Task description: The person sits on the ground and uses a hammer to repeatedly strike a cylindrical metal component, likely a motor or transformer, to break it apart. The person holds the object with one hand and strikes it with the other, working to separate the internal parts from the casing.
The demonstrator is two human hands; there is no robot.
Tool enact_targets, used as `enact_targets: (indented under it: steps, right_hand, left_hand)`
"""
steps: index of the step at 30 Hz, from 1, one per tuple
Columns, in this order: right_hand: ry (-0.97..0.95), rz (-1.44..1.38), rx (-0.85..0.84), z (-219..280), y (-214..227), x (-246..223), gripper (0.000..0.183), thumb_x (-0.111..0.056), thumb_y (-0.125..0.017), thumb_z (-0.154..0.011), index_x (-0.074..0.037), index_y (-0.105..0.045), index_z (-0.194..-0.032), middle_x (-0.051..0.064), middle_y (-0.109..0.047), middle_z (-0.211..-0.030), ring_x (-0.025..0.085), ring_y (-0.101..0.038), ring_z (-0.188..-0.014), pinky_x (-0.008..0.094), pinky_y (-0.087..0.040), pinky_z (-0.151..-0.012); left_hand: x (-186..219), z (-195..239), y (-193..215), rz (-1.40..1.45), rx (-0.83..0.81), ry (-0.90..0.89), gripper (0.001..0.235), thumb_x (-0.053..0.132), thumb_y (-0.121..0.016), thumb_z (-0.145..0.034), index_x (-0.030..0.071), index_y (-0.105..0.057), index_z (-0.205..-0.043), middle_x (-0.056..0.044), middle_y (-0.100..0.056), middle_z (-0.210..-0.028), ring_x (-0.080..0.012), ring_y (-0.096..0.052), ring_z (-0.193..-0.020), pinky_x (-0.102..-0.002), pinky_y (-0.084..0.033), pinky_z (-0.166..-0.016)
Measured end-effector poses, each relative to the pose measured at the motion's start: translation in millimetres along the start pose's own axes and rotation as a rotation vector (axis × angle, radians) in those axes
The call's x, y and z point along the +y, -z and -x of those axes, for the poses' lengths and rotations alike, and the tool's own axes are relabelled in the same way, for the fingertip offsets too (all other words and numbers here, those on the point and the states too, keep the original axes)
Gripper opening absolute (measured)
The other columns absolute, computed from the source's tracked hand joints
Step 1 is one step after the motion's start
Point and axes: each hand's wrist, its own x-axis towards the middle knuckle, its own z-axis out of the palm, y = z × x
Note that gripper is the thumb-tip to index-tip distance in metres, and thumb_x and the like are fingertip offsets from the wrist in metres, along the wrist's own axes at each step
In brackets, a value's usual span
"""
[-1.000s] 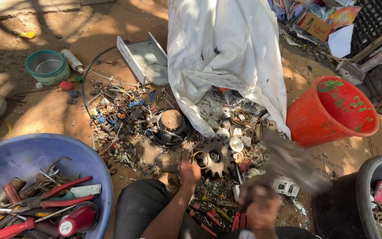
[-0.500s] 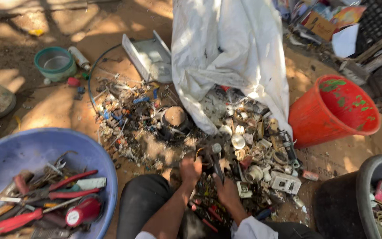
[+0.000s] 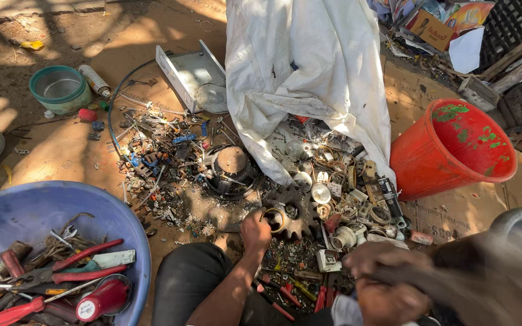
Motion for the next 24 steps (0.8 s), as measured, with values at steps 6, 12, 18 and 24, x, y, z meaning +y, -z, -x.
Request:
enact_targets:
  steps: [6, 12, 18, 24]
  right_hand:
    - [-0.731, 0.984, -0.095, 95.1, 32.7, 131.2, 0.057, -0.055, -0.054, -0.102, -0.001, -0.065, -0.115, 0.004, -0.063, -0.07, 0.018, -0.062, -0.058, 0.036, -0.051, -0.052]
    - [-1.379, 0.954, 0.091, 164.2, 108.5, 180.2, 0.08, -0.065, -0.056, -0.107, 0.011, -0.059, -0.081, 0.009, -0.039, -0.061, 0.018, -0.036, -0.047, 0.039, -0.031, -0.044]
    - [-1.117, 0.586, 0.266, 108.9, 40.7, 94.1, 0.047, -0.049, -0.054, -0.096, -0.003, -0.06, -0.088, 0.005, -0.058, -0.06, 0.016, -0.05, -0.041, 0.035, -0.042, -0.037]
    - [-0.051, 0.025, 0.111, 19.1, -4.1, 11.1, 0.041, -0.042, -0.058, -0.112, -0.003, -0.061, -0.121, 0.012, -0.065, -0.089, 0.018, -0.063, -0.075, 0.032, -0.055, -0.07]
  left_hand:
    - [7.0, 6.1, 7.2, -0.049, -0.085, 0.055, 0.034, 0.01, -0.057, -0.093, 0.007, -0.073, -0.122, -0.021, -0.074, -0.112, -0.0354, -0.072, -0.102, -0.046, -0.056, -0.093]
    - [-4.9, 7.1, 12.7, -0.162, -0.079, 0.063, 0.041, 0.02, -0.069, -0.091, 0.006, -0.066, -0.129, -0.025, -0.069, -0.113, -0.0417, -0.065, -0.103, -0.052, -0.052, -0.089]
    - [-10.7, 5.6, -2.2, -0.03, -0.108, 0.026, 0.029, 0.014, -0.058, -0.094, 0.002, -0.072, -0.116, -0.017, -0.075, -0.109, -0.0333, -0.074, -0.096, -0.044, -0.061, -0.085]
    - [-3.1, 1.2, 0.0, 0.009, 0.055, -0.105, 0.025, 0.007, -0.061, -0.087, -0.002, -0.077, -0.104, -0.024, -0.07, -0.111, -0.0354, -0.068, -0.098, -0.044, -0.054, -0.093]
